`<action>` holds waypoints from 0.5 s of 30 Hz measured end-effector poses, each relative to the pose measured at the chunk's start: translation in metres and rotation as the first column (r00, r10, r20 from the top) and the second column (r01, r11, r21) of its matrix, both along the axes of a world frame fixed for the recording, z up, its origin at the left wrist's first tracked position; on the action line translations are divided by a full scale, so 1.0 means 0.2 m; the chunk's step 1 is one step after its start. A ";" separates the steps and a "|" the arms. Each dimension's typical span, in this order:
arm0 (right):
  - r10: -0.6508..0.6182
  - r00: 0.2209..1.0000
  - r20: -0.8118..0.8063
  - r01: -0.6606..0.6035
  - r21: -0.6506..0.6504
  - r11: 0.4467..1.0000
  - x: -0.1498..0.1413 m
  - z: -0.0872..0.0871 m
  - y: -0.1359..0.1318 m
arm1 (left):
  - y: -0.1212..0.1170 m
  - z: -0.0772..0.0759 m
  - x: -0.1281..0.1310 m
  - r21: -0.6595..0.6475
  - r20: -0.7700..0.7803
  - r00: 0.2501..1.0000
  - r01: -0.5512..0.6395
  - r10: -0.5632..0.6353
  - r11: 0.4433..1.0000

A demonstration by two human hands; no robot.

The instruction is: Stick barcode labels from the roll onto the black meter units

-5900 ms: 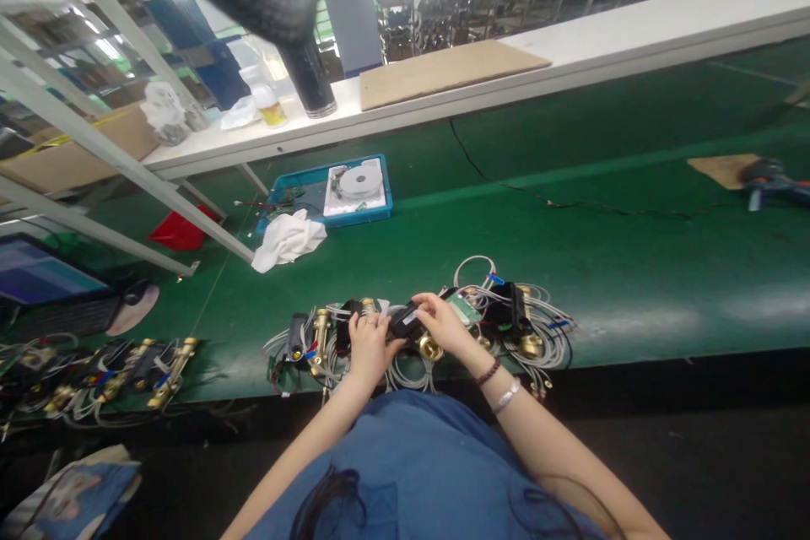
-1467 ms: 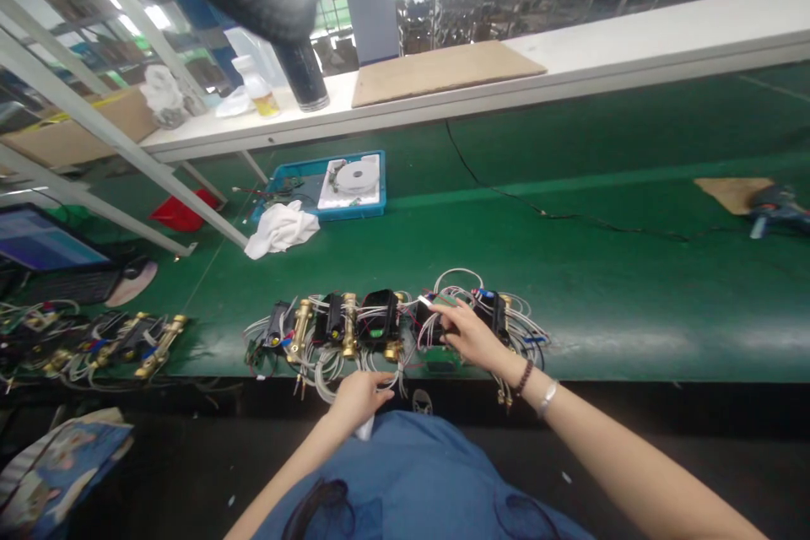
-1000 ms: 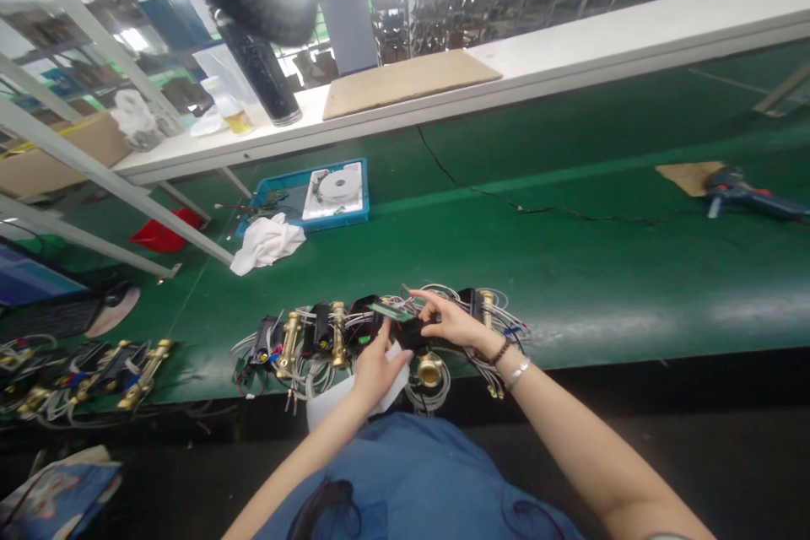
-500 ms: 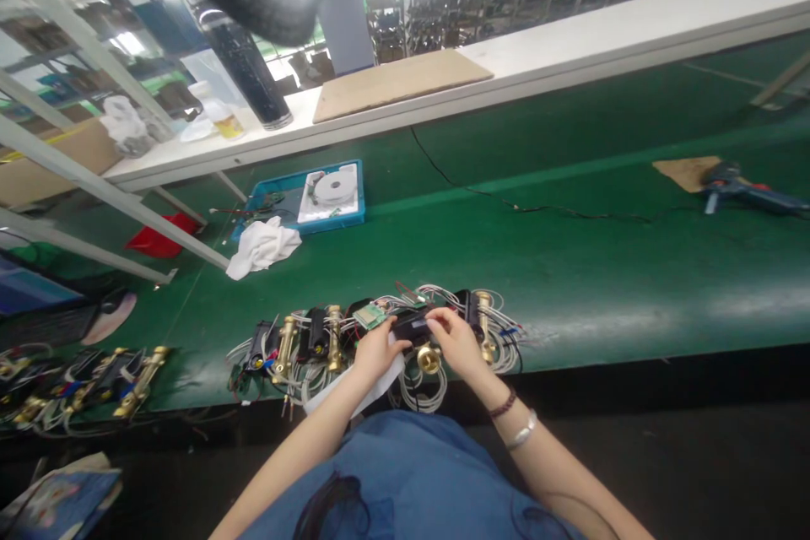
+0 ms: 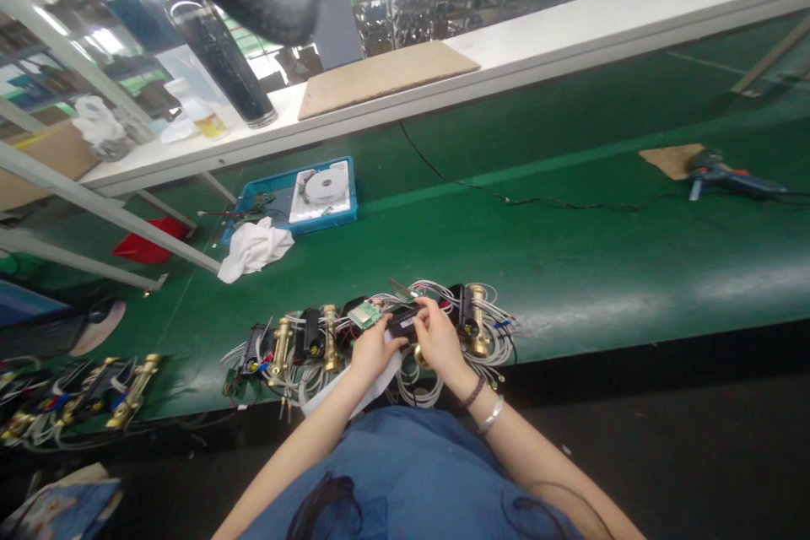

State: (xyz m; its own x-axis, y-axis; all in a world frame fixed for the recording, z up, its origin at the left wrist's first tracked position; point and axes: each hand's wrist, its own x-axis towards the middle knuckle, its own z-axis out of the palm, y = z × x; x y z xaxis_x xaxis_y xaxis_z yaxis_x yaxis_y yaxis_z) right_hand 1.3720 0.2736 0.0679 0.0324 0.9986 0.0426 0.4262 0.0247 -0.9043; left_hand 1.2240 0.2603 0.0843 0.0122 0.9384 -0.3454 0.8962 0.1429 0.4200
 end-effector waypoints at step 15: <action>0.036 0.975 0.221 -0.069 0.143 0.987 -0.01 -0.03 -0.03 | -0.01 -0.02 0.01 0.003 -0.027 1.000 -0.014 0.014 1.000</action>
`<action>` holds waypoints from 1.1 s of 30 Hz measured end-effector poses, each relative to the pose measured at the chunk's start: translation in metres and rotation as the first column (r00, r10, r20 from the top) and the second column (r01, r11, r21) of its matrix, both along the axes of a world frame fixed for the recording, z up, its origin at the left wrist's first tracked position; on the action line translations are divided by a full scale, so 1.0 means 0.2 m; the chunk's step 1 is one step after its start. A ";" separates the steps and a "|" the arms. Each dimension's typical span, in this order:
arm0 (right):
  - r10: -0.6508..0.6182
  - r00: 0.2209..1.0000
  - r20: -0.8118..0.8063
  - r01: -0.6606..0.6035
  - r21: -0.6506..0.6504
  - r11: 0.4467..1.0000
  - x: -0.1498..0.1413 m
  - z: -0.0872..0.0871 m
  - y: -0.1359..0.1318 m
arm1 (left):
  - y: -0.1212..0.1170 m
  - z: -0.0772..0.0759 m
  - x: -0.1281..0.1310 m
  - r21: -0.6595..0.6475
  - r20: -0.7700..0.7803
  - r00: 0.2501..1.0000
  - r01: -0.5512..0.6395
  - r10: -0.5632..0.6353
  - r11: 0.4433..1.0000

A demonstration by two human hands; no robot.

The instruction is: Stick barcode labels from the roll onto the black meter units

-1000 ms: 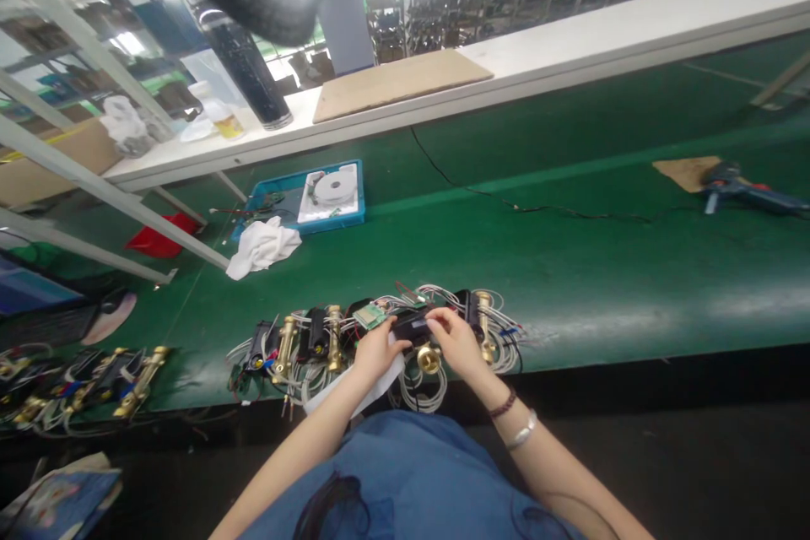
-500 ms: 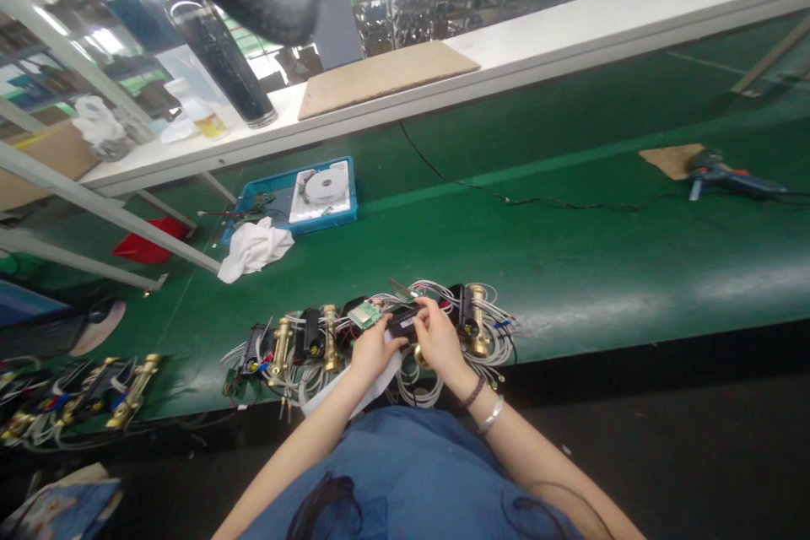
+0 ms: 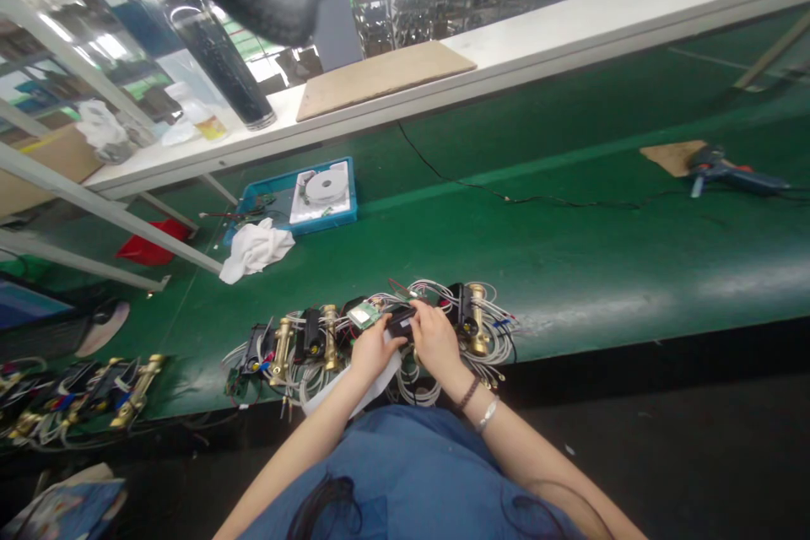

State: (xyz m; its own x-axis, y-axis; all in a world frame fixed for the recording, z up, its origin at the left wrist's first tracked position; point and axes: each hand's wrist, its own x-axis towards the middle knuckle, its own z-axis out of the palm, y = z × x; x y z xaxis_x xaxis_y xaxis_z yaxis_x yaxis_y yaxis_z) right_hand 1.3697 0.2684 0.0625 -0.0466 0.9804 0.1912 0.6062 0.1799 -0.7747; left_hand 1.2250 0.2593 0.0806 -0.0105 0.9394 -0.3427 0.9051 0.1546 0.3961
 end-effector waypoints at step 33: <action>0.130 0.977 -0.169 -0.130 0.013 0.991 -0.04 -0.18 -0.11 | -0.55 0.20 -0.55 -0.008 0.722 0.541 -0.618 0.432 0.787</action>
State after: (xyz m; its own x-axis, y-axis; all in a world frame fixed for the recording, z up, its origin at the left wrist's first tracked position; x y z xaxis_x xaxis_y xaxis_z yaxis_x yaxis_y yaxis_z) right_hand 1.3622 0.2463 0.0265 -0.1402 0.9679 0.2087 0.4376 0.2496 -0.8638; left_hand 1.1151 0.1493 0.1205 -0.3900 0.8857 -0.2519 0.1676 0.3373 0.9264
